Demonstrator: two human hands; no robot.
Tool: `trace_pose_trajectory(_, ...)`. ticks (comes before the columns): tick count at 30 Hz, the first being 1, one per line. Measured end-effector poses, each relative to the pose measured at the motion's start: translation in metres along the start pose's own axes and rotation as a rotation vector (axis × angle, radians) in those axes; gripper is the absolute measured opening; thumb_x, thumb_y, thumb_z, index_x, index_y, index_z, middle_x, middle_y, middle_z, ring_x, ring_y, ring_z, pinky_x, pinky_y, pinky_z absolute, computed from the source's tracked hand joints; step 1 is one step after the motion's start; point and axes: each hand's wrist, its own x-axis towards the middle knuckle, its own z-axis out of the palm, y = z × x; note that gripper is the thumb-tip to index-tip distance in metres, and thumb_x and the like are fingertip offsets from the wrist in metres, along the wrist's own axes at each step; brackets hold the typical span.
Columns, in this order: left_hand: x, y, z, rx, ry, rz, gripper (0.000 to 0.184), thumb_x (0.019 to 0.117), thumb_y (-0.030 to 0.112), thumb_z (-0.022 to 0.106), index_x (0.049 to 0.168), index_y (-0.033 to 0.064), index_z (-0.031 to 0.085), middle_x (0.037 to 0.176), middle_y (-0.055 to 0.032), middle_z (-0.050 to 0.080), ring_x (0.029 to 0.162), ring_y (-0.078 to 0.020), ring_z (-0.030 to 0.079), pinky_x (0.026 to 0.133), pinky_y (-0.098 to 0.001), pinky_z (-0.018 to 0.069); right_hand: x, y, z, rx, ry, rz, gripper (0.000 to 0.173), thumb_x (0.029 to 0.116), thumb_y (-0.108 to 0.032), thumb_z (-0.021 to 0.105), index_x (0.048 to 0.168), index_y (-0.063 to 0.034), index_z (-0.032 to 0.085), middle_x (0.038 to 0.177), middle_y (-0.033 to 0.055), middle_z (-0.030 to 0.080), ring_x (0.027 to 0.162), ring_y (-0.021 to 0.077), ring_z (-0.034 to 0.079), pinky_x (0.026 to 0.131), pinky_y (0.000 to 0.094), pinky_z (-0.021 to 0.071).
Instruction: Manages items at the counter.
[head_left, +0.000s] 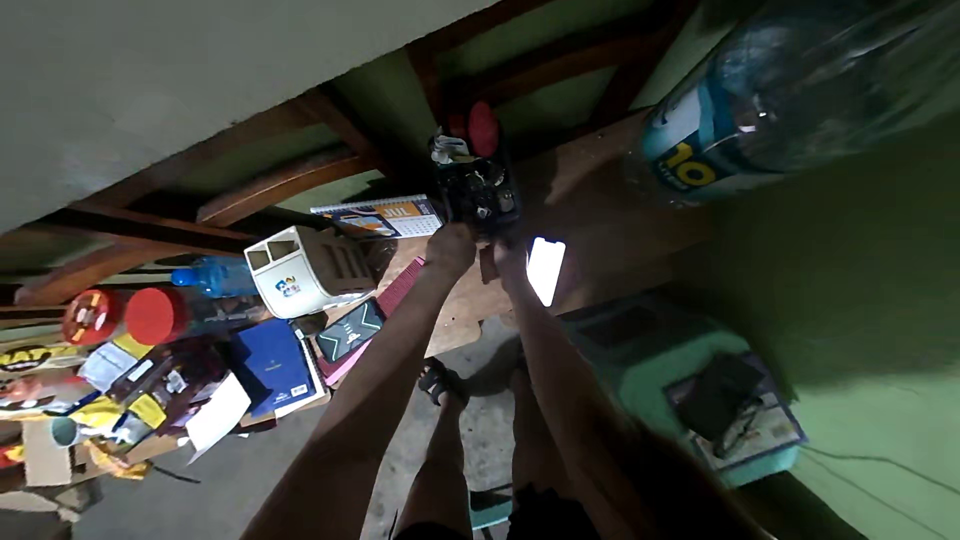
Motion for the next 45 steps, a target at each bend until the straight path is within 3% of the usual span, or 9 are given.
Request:
trace_pose_trajectory(4,0.003,-0.002,-0.001,0.025,-0.015,0.083,0.032,0.0916,0.017,0.073,0.116,-0.0032,0.067,0.119,-0.0279,0.065,0.113,-0.0455,0.063,0.094,-0.0631,0.0500,-0.046,0.023,-0.021,0.013,-0.070,0.151,0.033,0.1099,-0.020,0.047,0.122,0.0076,0.061,0.095,0.0196,0.064,0.077,0.0227,0.061,0.073,0.0402,0.0549)
trace_pose_trajectory(10,0.000,-0.017,0.003,-0.105,0.014,0.151,0.031,0.0945,0.015,0.071,0.122,0.0014,0.067,0.119,-0.0261,0.067,0.113,-0.0443,0.064,0.096,-0.0623,0.0493,-0.062,0.016,-0.048,-0.172,-0.192,0.180,0.033,0.1096,-0.018,0.048,0.124,0.0072,0.064,0.112,0.0241,0.067,0.098,0.0282,0.065,0.092,0.0440,0.0515)
trace_pose_trajectory(16,-0.039,-0.057,0.024,-0.512,0.147,0.264,0.020,0.0963,0.013,0.069,0.112,0.0005,0.072,0.101,-0.0191,0.072,0.084,-0.0299,0.070,0.081,-0.0521,0.0574,-0.090,0.018,-0.072,-0.180,-0.200,0.213,0.034,0.1072,-0.021,0.054,0.126,0.0074,0.060,0.088,0.0127,0.066,0.070,0.0126,0.062,0.069,0.0290,0.0549)
trace_pose_trajectory(18,-0.062,-0.061,0.040,-0.573,0.064,0.190,0.018,0.0959,0.009,0.068,0.111,0.0002,0.073,0.102,-0.0177,0.072,0.081,-0.0270,0.070,0.077,-0.0486,0.0586,-0.103,0.020,-0.077,-0.063,-0.330,0.217,0.034,0.1063,-0.009,0.052,0.134,0.0099,0.051,0.101,0.0154,0.065,0.079,0.0120,0.064,0.074,0.0277,0.0560)
trace_pose_trajectory(23,-0.103,-0.064,0.082,-0.896,-0.275,0.060,0.036,0.1069,0.017,0.050,0.134,-0.0049,0.057,0.127,-0.0192,0.063,0.113,-0.0202,0.063,0.101,-0.0378,0.0496,-0.119,0.019,-0.065,0.027,-0.649,0.098,0.031,0.0968,0.005,0.052,0.127,0.0092,0.054,0.102,0.0072,0.063,0.083,0.0060,0.061,0.077,0.0247,0.0546)
trace_pose_trajectory(27,-0.110,-0.076,0.101,-0.898,-0.180,0.200,0.028,0.0986,0.013,0.061,0.117,-0.0069,0.065,0.103,-0.0128,0.069,0.092,-0.0109,0.065,0.088,-0.0304,0.0533,-0.111,0.011,-0.053,-0.220,-0.747,-0.090,0.030,0.1021,-0.011,0.060,0.124,0.0091,0.063,0.110,0.0155,0.069,0.095,0.0108,0.066,0.088,0.0273,0.0550)
trace_pose_trajectory(30,-0.111,-0.085,0.102,-0.849,-0.109,0.185,0.026,0.0960,0.008,0.064,0.115,-0.0095,0.066,0.099,-0.0151,0.070,0.088,-0.0123,0.065,0.087,-0.0304,0.0535,-0.092,-0.003,-0.047,-0.485,-0.613,-0.148,0.037,0.1029,-0.014,0.059,0.134,0.0063,0.060,0.123,0.0238,0.067,0.111,0.0282,0.066,0.100,0.0412,0.0514)
trace_pose_trajectory(35,-0.111,-0.100,0.106,-0.814,-0.071,0.191,0.027,0.0944,0.014,0.069,0.110,-0.0082,0.068,0.094,-0.0128,0.070,0.083,-0.0102,0.064,0.082,-0.0284,0.0531,-0.051,-0.024,-0.025,-0.809,-0.117,-0.353,0.025,0.1024,-0.009,0.057,0.118,0.0029,0.073,0.118,0.0269,0.070,0.114,0.0431,0.066,0.101,0.0568,0.0494)
trace_pose_trajectory(45,-0.119,-0.105,0.111,-0.820,-0.098,0.130,0.027,0.0938,0.016,0.070,0.107,-0.0071,0.068,0.092,-0.0105,0.069,0.081,-0.0090,0.063,0.080,-0.0279,0.0523,-0.031,-0.030,0.003,-1.130,-0.165,-0.121,0.042,0.1038,-0.021,0.058,0.142,-0.0017,0.057,0.134,0.0275,0.062,0.127,0.0432,0.059,0.102,0.0587,0.0473)
